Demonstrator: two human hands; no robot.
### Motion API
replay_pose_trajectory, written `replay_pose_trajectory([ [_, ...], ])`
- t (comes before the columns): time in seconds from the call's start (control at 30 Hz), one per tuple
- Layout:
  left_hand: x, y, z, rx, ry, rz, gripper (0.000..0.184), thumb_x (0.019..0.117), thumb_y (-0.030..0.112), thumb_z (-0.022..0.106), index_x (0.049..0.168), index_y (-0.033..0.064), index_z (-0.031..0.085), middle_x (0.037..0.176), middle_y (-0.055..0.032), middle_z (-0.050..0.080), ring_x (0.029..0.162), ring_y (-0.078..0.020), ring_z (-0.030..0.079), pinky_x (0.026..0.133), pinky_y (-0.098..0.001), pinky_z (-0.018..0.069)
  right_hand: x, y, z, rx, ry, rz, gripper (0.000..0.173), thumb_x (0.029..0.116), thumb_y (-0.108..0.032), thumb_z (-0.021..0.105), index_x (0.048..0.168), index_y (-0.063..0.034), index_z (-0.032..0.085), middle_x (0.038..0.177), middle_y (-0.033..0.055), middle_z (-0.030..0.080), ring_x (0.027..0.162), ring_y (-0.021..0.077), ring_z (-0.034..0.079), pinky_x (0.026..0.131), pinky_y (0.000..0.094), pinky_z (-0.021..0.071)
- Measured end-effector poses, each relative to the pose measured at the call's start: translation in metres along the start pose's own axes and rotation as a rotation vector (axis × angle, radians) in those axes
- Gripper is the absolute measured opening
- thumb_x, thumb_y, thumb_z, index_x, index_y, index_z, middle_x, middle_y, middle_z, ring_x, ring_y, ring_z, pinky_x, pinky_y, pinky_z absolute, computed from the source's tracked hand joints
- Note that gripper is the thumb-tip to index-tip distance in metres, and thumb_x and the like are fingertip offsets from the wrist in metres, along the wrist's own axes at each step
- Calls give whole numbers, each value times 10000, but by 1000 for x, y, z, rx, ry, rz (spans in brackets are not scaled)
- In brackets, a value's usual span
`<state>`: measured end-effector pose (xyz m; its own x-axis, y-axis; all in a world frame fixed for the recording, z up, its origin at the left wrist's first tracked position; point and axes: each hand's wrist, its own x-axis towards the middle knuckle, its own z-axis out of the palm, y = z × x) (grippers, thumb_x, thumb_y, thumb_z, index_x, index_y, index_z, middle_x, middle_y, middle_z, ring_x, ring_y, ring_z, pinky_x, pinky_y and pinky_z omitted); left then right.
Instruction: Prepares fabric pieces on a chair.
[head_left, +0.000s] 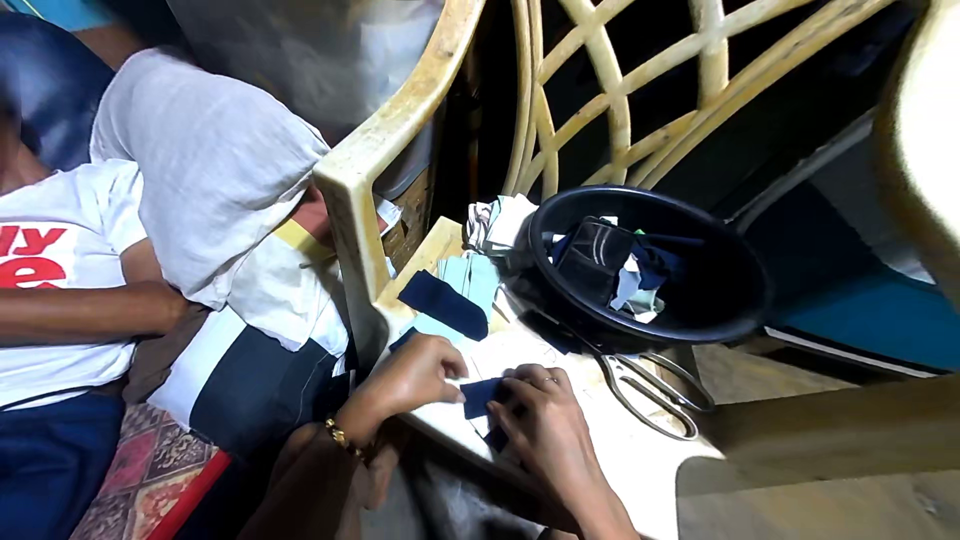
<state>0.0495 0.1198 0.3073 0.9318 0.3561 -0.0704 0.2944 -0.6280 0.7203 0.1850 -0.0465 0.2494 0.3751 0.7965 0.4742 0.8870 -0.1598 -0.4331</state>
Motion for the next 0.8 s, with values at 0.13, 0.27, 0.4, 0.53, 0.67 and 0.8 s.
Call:
replay_pose_trajectory([
  [0.13,-7,-14,-31,75,281,-281,213,900,131,775,1052,-11,727,1012,-148,696,910,-250,653,860,-443,532,0,2,0,-2,-13,0,234,766,-174,807,908,10,777,1000,175,712,925,397,658,744,504,549],
  [0.27,-7,-24,-37,122,288,-449,300,883,231,814,1072,19,717,1021,-136,677,933,-276,635,869,-514,508,1,0,-1,4,-22,7,240,753,-157,829,916,11,778,1007,181,713,941,403,660,755,516,551],
  [0.4,-2,-21,-26,92,477,-326,205,890,140,785,1022,-4,724,994,-148,673,892,-255,627,822,-448,514,3,-4,-5,10,-48,47,254,763,-153,841,936,19,773,1026,210,702,967,420,659,795,519,559],
  [0.53,20,-16,5,43,699,5,130,891,80,734,976,-18,740,1022,-165,701,906,-237,674,801,-371,561,3,-3,-6,36,-91,85,266,792,-178,831,972,10,774,1063,218,694,1010,418,647,829,517,554],
  [0.67,63,2,22,93,458,199,196,958,32,608,1074,-28,755,1256,-193,685,1255,-347,601,1073,-466,467,3,-5,-5,8,-89,65,258,795,-180,831,958,13,775,1042,210,705,1005,415,658,821,512,560],
  [0.8,102,25,26,223,241,89,322,1019,-11,479,1271,-17,679,1380,-178,624,1364,-338,520,1150,-446,393,-1,-5,-7,-4,-75,44,234,872,-202,763,967,12,776,1050,192,717,996,399,671,807,504,565],
])
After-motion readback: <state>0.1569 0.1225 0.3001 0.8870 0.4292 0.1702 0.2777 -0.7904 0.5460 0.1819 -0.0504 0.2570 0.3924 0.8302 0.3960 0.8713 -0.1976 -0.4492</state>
